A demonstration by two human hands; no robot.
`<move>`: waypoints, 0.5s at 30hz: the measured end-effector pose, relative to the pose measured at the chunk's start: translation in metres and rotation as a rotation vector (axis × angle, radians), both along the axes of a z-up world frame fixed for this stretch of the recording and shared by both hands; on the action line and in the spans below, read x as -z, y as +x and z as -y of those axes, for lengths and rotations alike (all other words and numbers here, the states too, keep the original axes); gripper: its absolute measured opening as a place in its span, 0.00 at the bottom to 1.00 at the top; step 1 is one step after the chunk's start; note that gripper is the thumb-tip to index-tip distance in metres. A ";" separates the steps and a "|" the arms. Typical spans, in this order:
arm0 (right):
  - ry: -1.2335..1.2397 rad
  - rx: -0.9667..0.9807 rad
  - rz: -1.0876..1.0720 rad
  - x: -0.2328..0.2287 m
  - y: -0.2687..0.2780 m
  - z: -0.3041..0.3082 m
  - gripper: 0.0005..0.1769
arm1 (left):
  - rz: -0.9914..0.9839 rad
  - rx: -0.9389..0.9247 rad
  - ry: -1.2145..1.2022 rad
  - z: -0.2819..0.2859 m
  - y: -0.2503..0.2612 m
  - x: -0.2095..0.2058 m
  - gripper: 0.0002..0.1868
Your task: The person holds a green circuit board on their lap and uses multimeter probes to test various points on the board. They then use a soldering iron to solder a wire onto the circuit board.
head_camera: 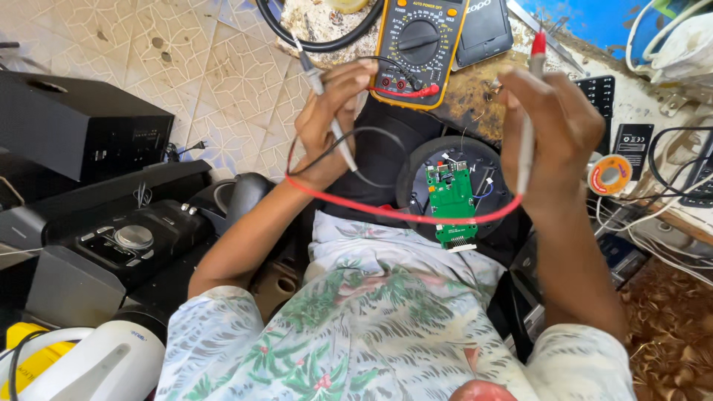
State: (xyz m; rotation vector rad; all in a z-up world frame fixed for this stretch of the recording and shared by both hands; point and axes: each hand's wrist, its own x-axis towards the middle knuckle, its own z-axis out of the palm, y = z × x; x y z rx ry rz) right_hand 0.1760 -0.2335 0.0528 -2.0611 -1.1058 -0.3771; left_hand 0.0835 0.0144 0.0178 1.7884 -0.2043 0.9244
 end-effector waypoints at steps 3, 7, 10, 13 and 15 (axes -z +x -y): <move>-0.237 0.001 0.077 -0.020 0.021 -0.032 0.08 | -0.110 -0.054 0.013 -0.013 0.025 0.017 0.09; -0.496 0.097 0.253 -0.035 0.030 -0.054 0.29 | -0.055 -0.006 -0.089 -0.012 0.046 0.034 0.17; -0.607 0.059 0.306 -0.029 0.035 -0.064 0.19 | -0.084 0.004 -0.111 -0.007 0.043 0.050 0.15; -0.676 0.008 0.006 -0.009 0.043 -0.076 0.14 | -0.068 0.049 -0.143 -0.010 0.042 0.069 0.11; -0.812 0.017 -0.263 -0.002 0.052 -0.089 0.12 | -0.049 -0.001 -0.082 -0.013 0.044 0.074 0.11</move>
